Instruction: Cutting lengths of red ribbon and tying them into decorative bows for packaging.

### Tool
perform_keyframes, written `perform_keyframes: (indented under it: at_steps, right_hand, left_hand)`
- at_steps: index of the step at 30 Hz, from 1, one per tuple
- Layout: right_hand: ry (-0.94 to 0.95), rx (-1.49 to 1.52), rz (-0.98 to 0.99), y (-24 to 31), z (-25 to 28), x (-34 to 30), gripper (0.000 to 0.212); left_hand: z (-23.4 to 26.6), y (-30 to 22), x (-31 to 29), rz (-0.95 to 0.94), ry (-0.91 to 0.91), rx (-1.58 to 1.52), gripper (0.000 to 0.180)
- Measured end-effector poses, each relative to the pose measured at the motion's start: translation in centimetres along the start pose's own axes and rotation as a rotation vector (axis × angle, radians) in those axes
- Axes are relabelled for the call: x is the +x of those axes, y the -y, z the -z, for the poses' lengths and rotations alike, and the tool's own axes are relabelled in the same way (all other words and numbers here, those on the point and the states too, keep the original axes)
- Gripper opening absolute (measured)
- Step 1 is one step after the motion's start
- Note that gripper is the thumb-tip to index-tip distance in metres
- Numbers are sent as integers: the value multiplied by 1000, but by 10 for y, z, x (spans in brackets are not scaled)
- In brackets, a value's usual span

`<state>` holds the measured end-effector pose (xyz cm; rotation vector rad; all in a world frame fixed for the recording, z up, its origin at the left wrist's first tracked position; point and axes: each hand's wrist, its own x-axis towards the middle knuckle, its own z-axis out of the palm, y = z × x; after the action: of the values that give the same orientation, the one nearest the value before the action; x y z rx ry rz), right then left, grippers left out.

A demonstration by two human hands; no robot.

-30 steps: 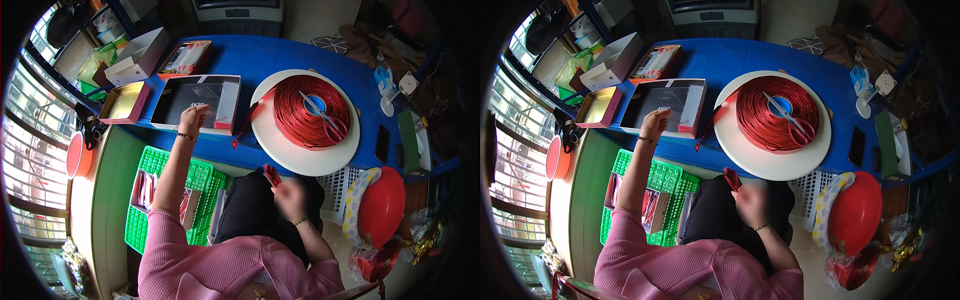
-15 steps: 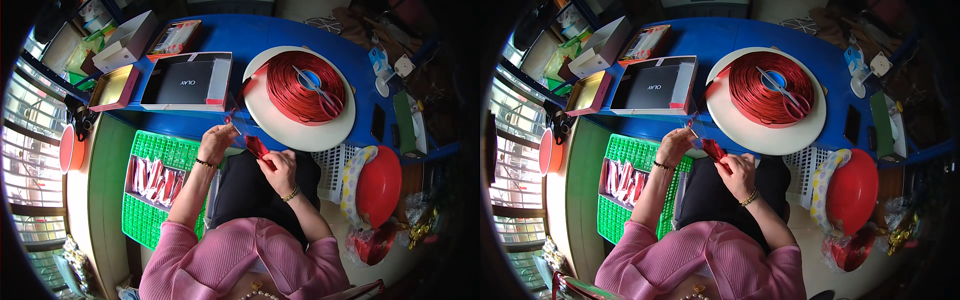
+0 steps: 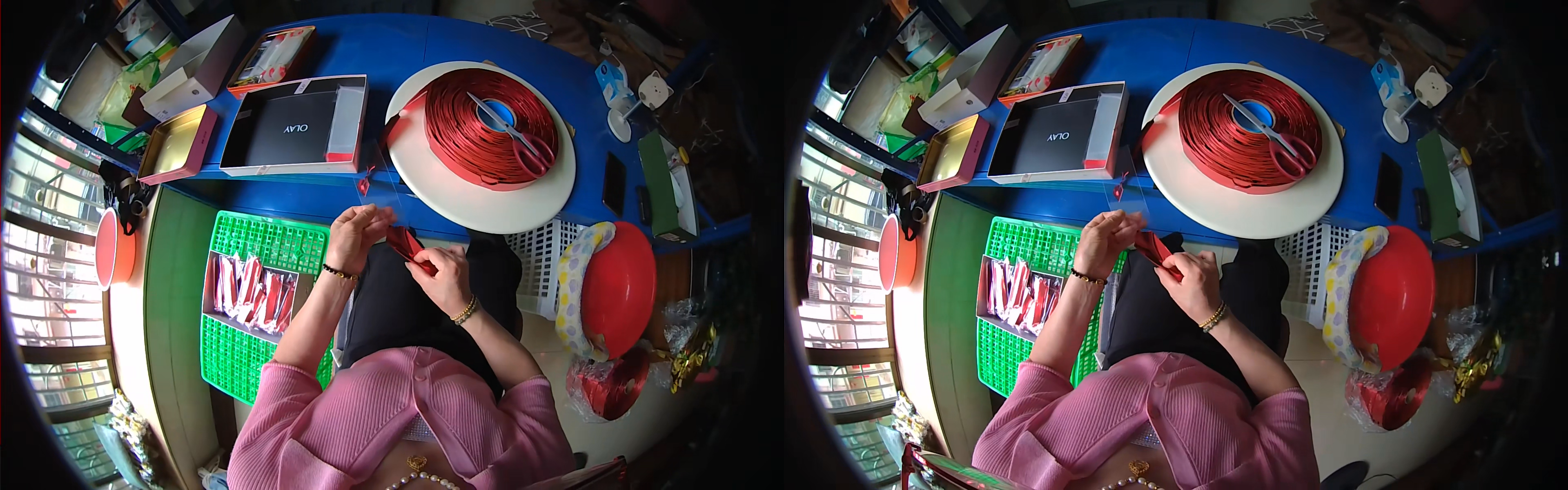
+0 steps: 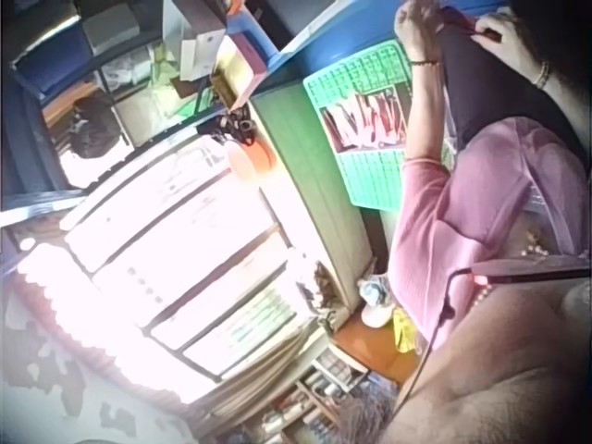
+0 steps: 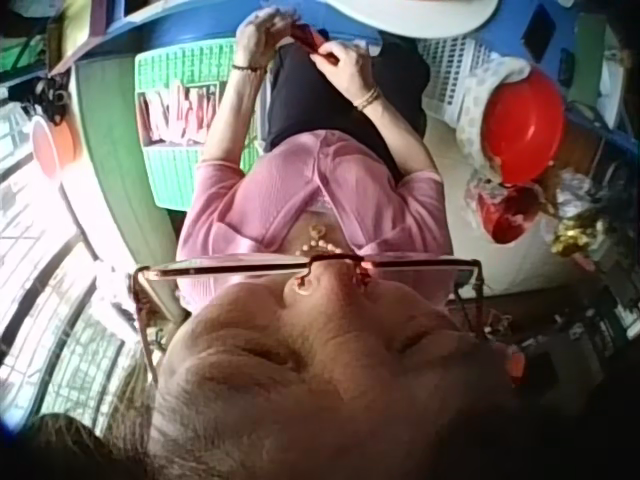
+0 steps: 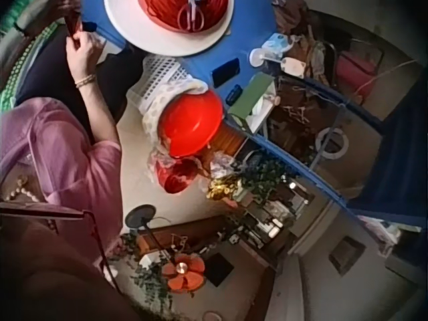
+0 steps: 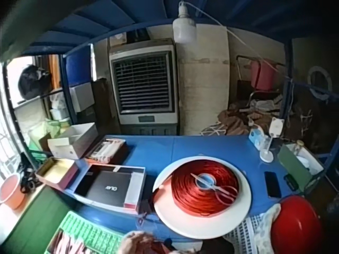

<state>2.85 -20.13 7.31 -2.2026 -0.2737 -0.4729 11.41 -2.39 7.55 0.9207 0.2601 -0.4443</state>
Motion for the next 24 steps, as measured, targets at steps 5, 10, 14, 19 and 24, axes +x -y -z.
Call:
perform_keyframes:
  at_steps: [5, 10, 14, 19, 24]
  right_hand:
    - [-19, -7, -12, -3, -2, -2, 20]
    - [-6, -20, 6, -4, -5, -5, 19]
    - [-3, -17, 3, -6, -6, -4, 20]
    - [-6, -30, -11, -7, -4, -5, 20]
    - [-32, -42, -16, -3, -3, -2, 19]
  left_hand:
    - [-7, 4, -4, -9, -118, 8, 18]
    - [-9, 3, -4, -8, -152, 41, 17]
    - [2, 5, 3, -38, -110, 6, 16]
    - [-8, 8, 1, -24, -171, -1, 15]
    - [3, 15, -2, 7, 16, 10, 13]
